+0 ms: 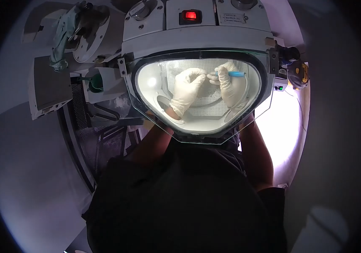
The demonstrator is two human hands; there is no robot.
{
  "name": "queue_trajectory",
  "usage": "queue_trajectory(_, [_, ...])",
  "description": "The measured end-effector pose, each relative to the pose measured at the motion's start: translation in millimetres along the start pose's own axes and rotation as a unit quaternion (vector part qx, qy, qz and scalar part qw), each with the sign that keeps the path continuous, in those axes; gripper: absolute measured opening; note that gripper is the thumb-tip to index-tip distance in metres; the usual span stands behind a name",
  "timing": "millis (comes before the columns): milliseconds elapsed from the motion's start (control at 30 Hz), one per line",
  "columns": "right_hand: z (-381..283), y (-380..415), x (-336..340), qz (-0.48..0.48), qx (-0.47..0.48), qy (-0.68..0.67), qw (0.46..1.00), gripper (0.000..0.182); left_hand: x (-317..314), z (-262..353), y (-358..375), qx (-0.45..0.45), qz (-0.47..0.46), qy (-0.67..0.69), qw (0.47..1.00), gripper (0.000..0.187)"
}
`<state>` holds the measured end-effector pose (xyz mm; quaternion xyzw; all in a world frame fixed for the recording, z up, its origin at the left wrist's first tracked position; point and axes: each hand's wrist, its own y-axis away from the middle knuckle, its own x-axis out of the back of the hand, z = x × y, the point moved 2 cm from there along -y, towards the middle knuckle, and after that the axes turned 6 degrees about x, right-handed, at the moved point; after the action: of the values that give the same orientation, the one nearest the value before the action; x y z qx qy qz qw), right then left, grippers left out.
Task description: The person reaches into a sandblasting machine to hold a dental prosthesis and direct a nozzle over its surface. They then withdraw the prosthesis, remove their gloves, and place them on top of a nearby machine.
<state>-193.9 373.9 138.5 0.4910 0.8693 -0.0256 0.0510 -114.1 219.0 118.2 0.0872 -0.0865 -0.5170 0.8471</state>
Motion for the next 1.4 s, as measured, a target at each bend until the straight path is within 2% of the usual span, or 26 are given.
queue_trajectory(200, [-5.6, -0.9, -2.3, 0.024, 0.007, -0.032, 0.999, 0.039, 1.9, 1.7, 2.0, 0.047, -0.027, -0.009, 0.998, 0.022])
queue_trajectory(333, [-8.1, -1.2, -4.1, 0.03, 0.009, -0.066, 0.997, 0.039, 0.9, 8.2, 4.7, 0.034, -0.02, -0.062, 0.997, 0.019])
queue_trajectory(367, [-9.8, -0.4, -3.9, 0.037, -0.005, -0.068, 0.997, 0.039, -0.4, 4.3, 1.7, 0.041, -0.021, -0.003, 0.999, 0.019])
queue_trajectory(600, [-7.0, -2.5, 3.1, -0.001, 0.032, 0.104, 0.994, 0.042, -3.2, 10.6, 4.5, 0.056, -0.036, 0.039, 0.997, 0.014])
queue_trajectory(633, [-9.4, -2.8, 2.8, -0.007, 0.035, 0.135, 0.99, 0.042, -0.6, 6.1, 2.2, 0.051, -0.033, -0.013, 0.998, 0.013])
queue_trajectory(667, [-10.1, -3.4, 2.8, -0.014, 0.039, 0.165, 0.985, 0.042, -0.4, 3.9, 1.4, 0.048, -0.037, 0.003, 0.998, 0.013])
queue_trajectory(900, [-7.3, -5.0, 1.2, -0.019, 0.032, 0.16, 0.986, 0.043, -0.4, 2.4, -0.4, 0.047, -0.072, 0.047, 0.995, 0.012])
queue_trajectory(1300, [-7.6, -7.2, -1.2, -0.008, 0.043, 0.197, 0.979, 0.048, -1.9, 12.6, -0.8, 0.077, -0.079, -0.037, 0.993, 0.009])
queue_trajectory(1400, [-5.2, -9.1, -0.7, -0.001, 0.075, 0.214, 0.974, 0.049, -1.6, 11.1, -1.1, 0.073, -0.079, -0.041, 0.993, 0.009])
